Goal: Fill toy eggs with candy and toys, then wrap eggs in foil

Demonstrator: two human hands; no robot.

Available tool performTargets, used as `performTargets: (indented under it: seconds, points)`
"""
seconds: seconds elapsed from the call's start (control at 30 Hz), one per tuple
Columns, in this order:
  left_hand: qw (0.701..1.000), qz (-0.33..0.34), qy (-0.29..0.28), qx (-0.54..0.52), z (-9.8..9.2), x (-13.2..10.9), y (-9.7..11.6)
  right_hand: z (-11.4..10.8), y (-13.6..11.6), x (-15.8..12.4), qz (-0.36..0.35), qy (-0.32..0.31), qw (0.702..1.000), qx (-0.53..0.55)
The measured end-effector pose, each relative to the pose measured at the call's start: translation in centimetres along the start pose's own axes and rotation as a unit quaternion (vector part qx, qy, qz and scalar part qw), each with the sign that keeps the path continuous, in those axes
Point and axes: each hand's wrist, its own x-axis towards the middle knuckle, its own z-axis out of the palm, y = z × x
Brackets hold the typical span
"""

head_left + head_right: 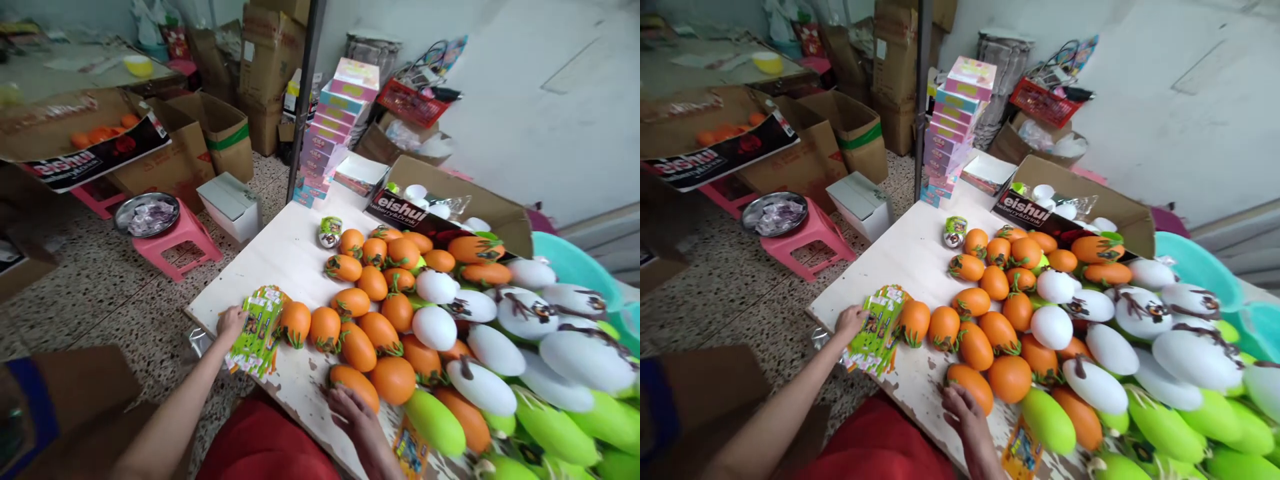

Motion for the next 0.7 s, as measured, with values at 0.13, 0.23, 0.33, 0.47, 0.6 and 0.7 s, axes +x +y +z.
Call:
performTargets:
  seconds: [0.13, 0.23, 0.33, 0.47, 0.6, 0.7]
  points:
    - [1.0, -0.01, 0.015, -0.024, -0.3, -0.5, -0.4, -0.5, -0.4, 0.2, -0.01, -0.033, 0.999, -0.015]
    - [0.997, -0.008, 0.061, -0.038, -0.9, -1.6, -0.5, -0.7, -0.9, 0.7, -0.03, -0.067, 0.996, -0.054]
    - [0.993, 0.005, 0.11, -0.049, -1.7, -3.0, -0.2, -0.1, -2.1, 0.6, -0.084, -0.092, 0.988, -0.087]
    - [0.987, 0.05, 0.126, -0.085, -2.8, -6.4, 2.0, 2.4, -4.8, -0.6, -0.17, -0.128, 0.968, -0.132]
    - [0.977, 0.135, 0.096, -0.131, -2.4, -11.1, 6.7, 5.6, -7.0, -1.4, -0.185, -0.21, 0.954, -0.11]
    - [0.971, 0.176, 0.077, -0.144, -1.4, -13.9, 10.3, 6.7, -7.2, -0.4, -0.184, -0.266, 0.94, -0.109]
